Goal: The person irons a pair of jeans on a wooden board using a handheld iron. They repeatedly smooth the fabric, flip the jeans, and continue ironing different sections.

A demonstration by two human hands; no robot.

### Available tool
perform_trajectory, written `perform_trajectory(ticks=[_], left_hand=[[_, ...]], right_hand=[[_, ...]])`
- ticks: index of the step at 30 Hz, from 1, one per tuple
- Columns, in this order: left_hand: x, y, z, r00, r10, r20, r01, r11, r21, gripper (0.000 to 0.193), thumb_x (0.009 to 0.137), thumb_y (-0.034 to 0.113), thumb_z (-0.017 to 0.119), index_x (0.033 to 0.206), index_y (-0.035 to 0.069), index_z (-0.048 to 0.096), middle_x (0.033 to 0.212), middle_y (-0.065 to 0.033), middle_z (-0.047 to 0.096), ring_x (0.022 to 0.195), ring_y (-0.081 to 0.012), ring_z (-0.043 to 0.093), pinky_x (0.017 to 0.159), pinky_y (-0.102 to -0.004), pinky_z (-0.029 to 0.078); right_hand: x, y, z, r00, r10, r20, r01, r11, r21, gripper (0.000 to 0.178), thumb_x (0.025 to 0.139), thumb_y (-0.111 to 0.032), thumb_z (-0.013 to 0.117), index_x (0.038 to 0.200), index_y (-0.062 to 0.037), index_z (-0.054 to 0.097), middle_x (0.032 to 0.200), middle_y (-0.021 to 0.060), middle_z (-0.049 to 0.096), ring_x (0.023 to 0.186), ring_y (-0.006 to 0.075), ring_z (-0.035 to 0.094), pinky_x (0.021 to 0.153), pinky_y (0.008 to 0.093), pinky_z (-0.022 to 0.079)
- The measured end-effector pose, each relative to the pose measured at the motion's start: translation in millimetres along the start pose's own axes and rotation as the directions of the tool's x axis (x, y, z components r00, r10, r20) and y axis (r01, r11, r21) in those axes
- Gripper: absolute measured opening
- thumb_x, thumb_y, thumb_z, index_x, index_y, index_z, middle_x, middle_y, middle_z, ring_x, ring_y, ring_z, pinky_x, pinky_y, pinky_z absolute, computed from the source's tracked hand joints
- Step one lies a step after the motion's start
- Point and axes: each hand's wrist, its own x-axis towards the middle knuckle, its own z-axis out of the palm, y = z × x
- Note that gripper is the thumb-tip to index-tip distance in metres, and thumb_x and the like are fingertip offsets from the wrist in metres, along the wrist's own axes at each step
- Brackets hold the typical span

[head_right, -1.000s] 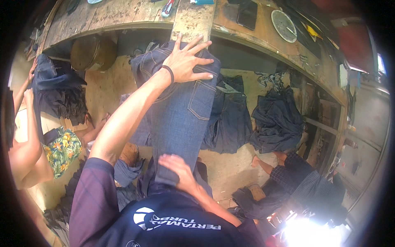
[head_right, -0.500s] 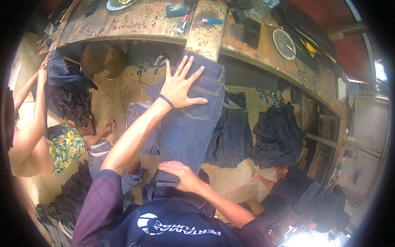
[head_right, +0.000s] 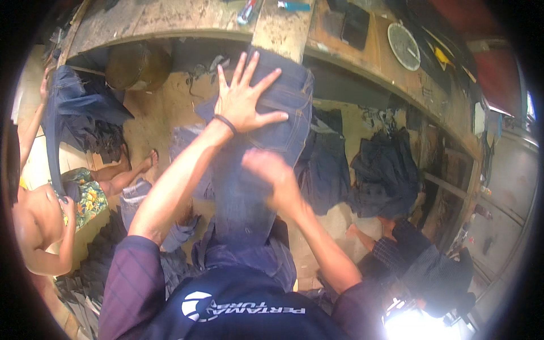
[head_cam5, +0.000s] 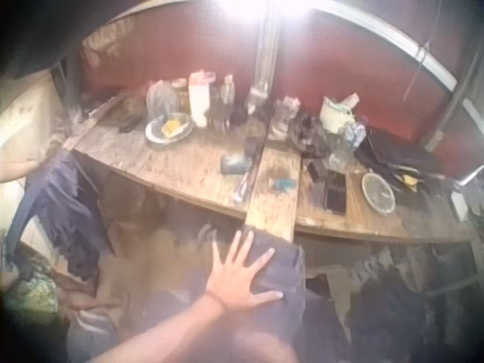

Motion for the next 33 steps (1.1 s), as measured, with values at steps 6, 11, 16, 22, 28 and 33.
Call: perform_trajectory(ticks=[6,11,16,22,28,33], left_hand=[[5.3,2.6,-5.6,0.999,0.000,-0.038,0.000,1.000,0.009,0.109,0.077,0.096,0.068,0.170,0.043,0.046,0.185,-0.0208,0.018,0.172,-0.0438,0.009,0.127,-0.0843,0.002],[-2.9,5.4,-6.6,0.999,-0.013,-0.051,0.013,1.000,-0.001,0.106,0.078,0.093,0.070,0.168,0.040,0.049,0.184,-0.0219,0.019,0.171,-0.0453,0.012,0.127,-0.0840,0.004],[-8.2,8.9,-11.6,0.995,0.006,-0.098,-0.007,1.000,-0.007,0.105,0.081,0.091,0.070,0.168,0.036,0.049,0.183,-0.0225,0.022,0.170,-0.0453,0.015,0.131,-0.0779,0.008],[-21.3,6.0,-20.3,0.863,-0.221,-0.455,0.210,0.975,-0.075,0.080,0.101,0.069,0.066,0.164,0.020,0.052,0.179,-0.0240,0.030,0.168,-0.0420,0.024,0.131,-0.0724,0.019],[-180.7,10.5,22.4,0.844,-0.536,0.002,0.371,0.581,-0.725,0.076,0.117,0.056,0.044,0.160,-0.006,0.049,0.158,-0.0341,0.057,0.152,-0.0453,0.052,0.125,-0.0472,0.041],[-388.5,38.8,45.6,0.765,-0.356,0.537,0.600,0.087,-0.795,0.053,0.122,0.036,0.044,0.147,-0.007,0.061,0.134,-0.0175,0.071,0.119,-0.0283,0.068,0.109,-0.0404,0.053]], right_hand=[[-1.4,-19.1,-9.8,0.959,0.082,0.273,-0.126,0.981,0.147,0.066,0.076,-0.015,0.092,0.141,-0.0098,0.076,0.148,0.0147,0.072,0.145,0.0325,0.064,0.126,0.0503,0.044],[-7.1,-19.1,-2.2,0.967,0.013,-0.256,-0.046,0.991,-0.123,0.063,0.079,-0.012,0.088,0.141,-0.0073,0.075,0.147,0.0153,0.073,0.144,0.0340,0.065,0.125,0.0510,0.045],[-24.2,-49.4,-1.0,0.963,0.268,-0.021,-0.251,0.924,0.288,0.061,0.075,0.001,0.082,0.136,-0.0017,0.077,0.140,0.0178,0.076,0.139,0.0354,0.068,0.123,0.0465,0.046],[75.4,-36.4,-84.1,0.552,-0.066,-0.831,-0.509,0.763,-0.399,0.072,0.092,-0.022,0.088,0.153,0.0029,0.059,0.140,0.0195,0.069,0.141,0.0388,0.058,0.120,0.0464,0.046],[13.8,64.4,10.3,0.381,0.243,-0.892,-0.214,0.962,0.170,0.066,0.106,-0.029,0.077,0.155,0.0072,0.054,0.155,0.0260,0.060,0.145,0.0401,0.056,0.123,0.0473,0.041],[-140.7,11.0,131.5,0.678,-0.051,-0.733,-0.428,0.783,-0.450,0.057,0.099,-0.015,0.073,0.154,-0.0118,0.060,0.154,0.0176,0.058,0.155,0.0432,0.046,0.126,0.0649,0.032]])
